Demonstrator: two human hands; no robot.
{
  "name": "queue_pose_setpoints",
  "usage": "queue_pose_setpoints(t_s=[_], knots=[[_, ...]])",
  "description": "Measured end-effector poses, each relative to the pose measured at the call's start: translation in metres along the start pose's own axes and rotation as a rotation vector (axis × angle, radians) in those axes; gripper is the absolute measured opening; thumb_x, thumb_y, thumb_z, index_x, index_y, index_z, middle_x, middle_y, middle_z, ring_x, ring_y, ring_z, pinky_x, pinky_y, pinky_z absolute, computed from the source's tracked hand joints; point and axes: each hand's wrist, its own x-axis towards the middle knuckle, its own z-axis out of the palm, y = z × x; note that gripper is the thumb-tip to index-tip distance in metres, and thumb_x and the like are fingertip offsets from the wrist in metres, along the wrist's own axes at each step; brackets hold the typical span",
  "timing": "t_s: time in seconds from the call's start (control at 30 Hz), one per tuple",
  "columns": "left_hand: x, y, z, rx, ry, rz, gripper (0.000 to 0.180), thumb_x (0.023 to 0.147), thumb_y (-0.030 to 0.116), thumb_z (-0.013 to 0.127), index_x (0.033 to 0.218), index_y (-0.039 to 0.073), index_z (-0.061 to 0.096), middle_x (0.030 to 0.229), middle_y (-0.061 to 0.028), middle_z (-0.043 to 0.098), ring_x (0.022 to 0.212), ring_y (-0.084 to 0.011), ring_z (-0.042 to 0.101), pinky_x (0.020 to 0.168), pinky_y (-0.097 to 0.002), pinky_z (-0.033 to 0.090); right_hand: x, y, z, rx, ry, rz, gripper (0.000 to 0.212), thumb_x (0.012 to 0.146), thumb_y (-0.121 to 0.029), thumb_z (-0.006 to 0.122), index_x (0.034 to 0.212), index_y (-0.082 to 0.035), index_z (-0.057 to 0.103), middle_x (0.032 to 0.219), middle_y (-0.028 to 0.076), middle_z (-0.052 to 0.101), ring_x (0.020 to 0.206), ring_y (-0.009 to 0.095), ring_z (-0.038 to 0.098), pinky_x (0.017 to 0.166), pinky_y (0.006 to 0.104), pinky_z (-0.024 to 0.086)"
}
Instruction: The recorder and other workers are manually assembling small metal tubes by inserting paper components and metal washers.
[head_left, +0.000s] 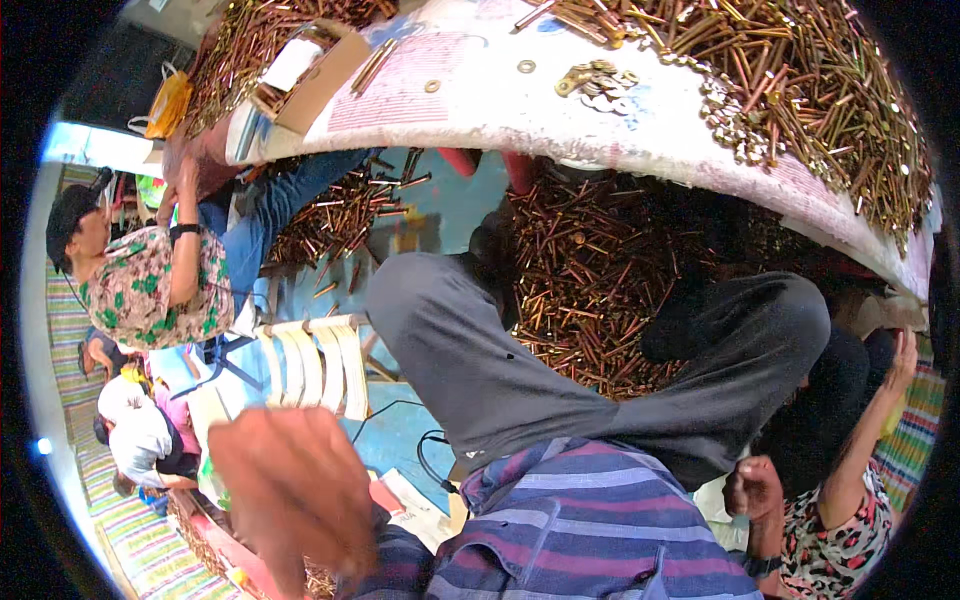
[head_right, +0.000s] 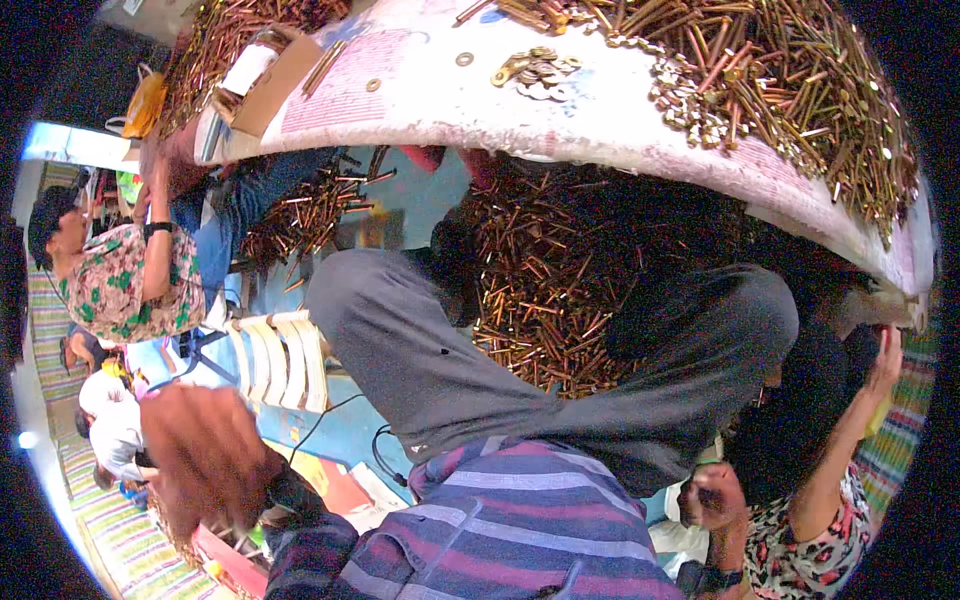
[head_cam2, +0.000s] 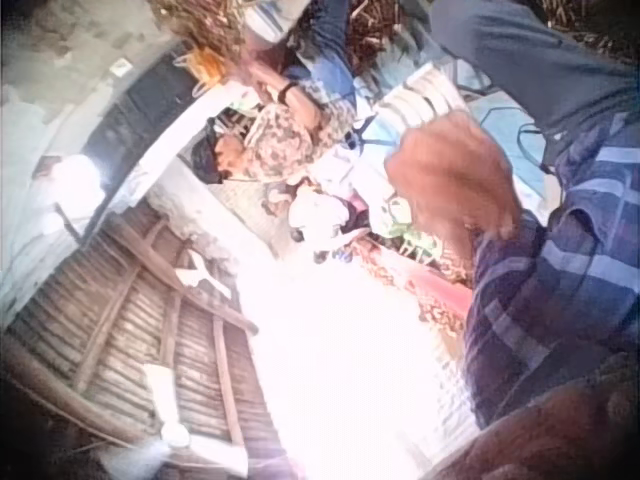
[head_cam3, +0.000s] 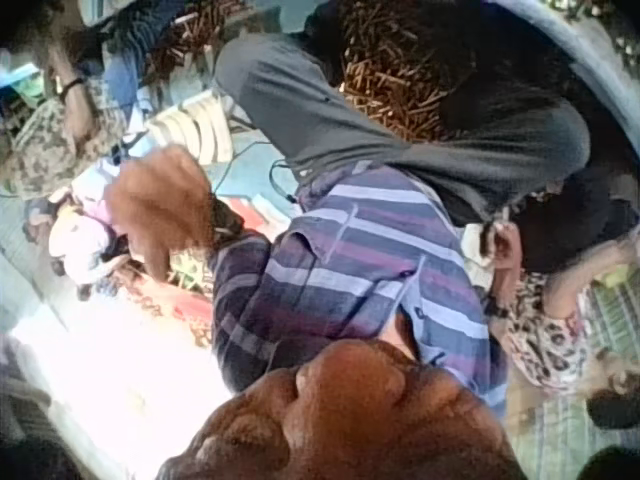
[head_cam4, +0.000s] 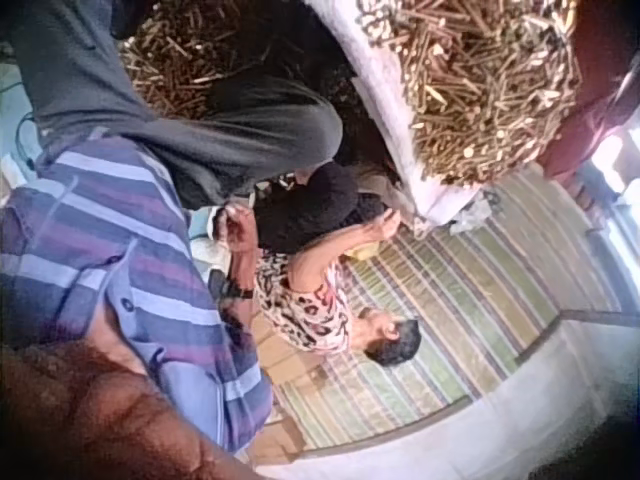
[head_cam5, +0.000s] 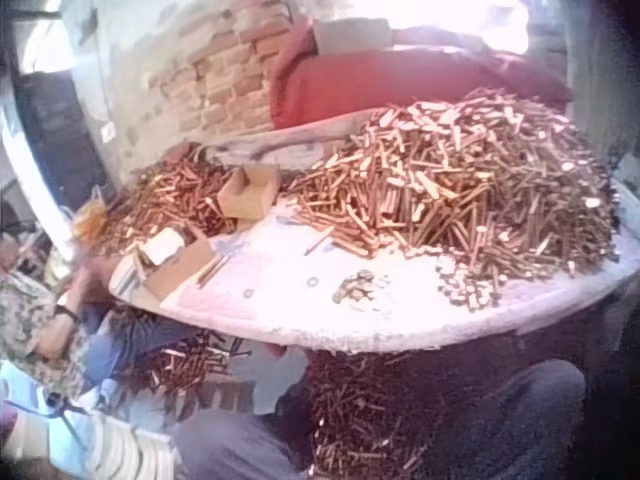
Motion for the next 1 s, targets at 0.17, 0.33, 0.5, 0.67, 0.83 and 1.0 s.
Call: queue_pose_setpoints(t_s=[0.17, 0.33, 0.5, 0.67, 0.83, 1.0], knots=[[-0.046, -0.043, -0.037, 0.124, 0.427, -0.167, 0.036, 0.086, 0.020, 0.071, 0.080, -0.015, 0.067, 0.057, -0.0185, 0.062, 0.042, -0.0242, 0.061, 0.036, -0.0307, 0.050, -0.048, 0.126, -0.110, -0.383, 0.142, 0.210, 0.028, 0.096, -0.020, 0.060, 0.094, 0.006, 0.067, 0.082, 0.017, 0.067, 0.068, 0.028, 0.067, 0.059, 0.0380, 0.058], [-0.083, -0.061, -0.047, 0.004, 0.695, -0.214, 0.033, 0.092, 0.018, 0.065, 0.099, -0.014, 0.066, 0.071, -0.0244, 0.065, 0.044, -0.0198, 0.058, 0.033, -0.0261, 0.042, -0.036, 0.088, -0.129, -0.790, 0.371, 0.142, 0.027, 0.094, -0.018, 0.063, 0.100, 0.008, 0.066, 0.082, 0.013, 0.064, 0.068, 0.023, 0.063, 0.060, 0.0356, 0.056], [-0.109, -0.070, -0.055, 0.087, 0.878, -0.265, 0.026, 0.095, 0.015, 0.064, 0.103, -0.010, 0.068, 0.075, -0.0190, 0.068, 0.044, -0.0166, 0.057, 0.037, -0.0228, 0.041, 0.049, 0.034, 0.019, -0.822, 0.432, 0.020, 0.029, 0.095, -0.020, 0.061, 0.105, 0.008, 0.063, 0.088, 0.013, 0.061, 0.075, 0.023, 0.060, 0.065, 0.0353, 0.053], [-0.124, -0.080, -0.052, 0.131, 0.917, -0.318, 0.026, 0.095, 0.015, 0.065, 0.103, -0.009, 0.069, 0.075, -0.0175, 0.069, 0.045, -0.0159, 0.058, 0.036, -0.0222, 0.039, 0.056, 0.002, 0.036, -0.840, 0.517, -0.102, 0.032, 0.097, -0.022, 0.059, 0.110, 0.007, 0.060, 0.095, 0.013, 0.059, 0.082, 0.023, 0.057, 0.071, 0.0350, 0.050], [-0.128, -0.080, -0.049, 0.252, 0.927, -0.430, 0.024, 0.097, 0.016, 0.064, 0.102, -0.006, 0.070, 0.075, -0.0118, 0.070, 0.047, -0.0124, 0.059, 0.037, -0.0211, 0.038, 0.063, -0.009, 0.073, -0.865, 0.557, -0.232, 0.035, 0.098, -0.025, 0.057, 0.114, 0.006, 0.057, 0.101, 0.012, 0.057, 0.088, 0.023, 0.055, 0.076, 0.0348, 0.047], [-0.131, -0.080, -0.050, 0.309, 0.959, -0.512, 0.023, 0.098, 0.017, 0.063, 0.101, -0.005, 0.071, 0.075, -0.0099, 0.069, 0.047, -0.0103, 0.059, 0.038, -0.0206, 0.038, 0.072, -0.029, 0.097, -0.868, 0.604, -0.356, 0.038, 0.099, -0.027, 0.055, 0.119, 0.005, 0.054, 0.108, 0.012, 0.054, 0.095, 0.022, 0.052, 0.081, 0.0345, 0.043]])
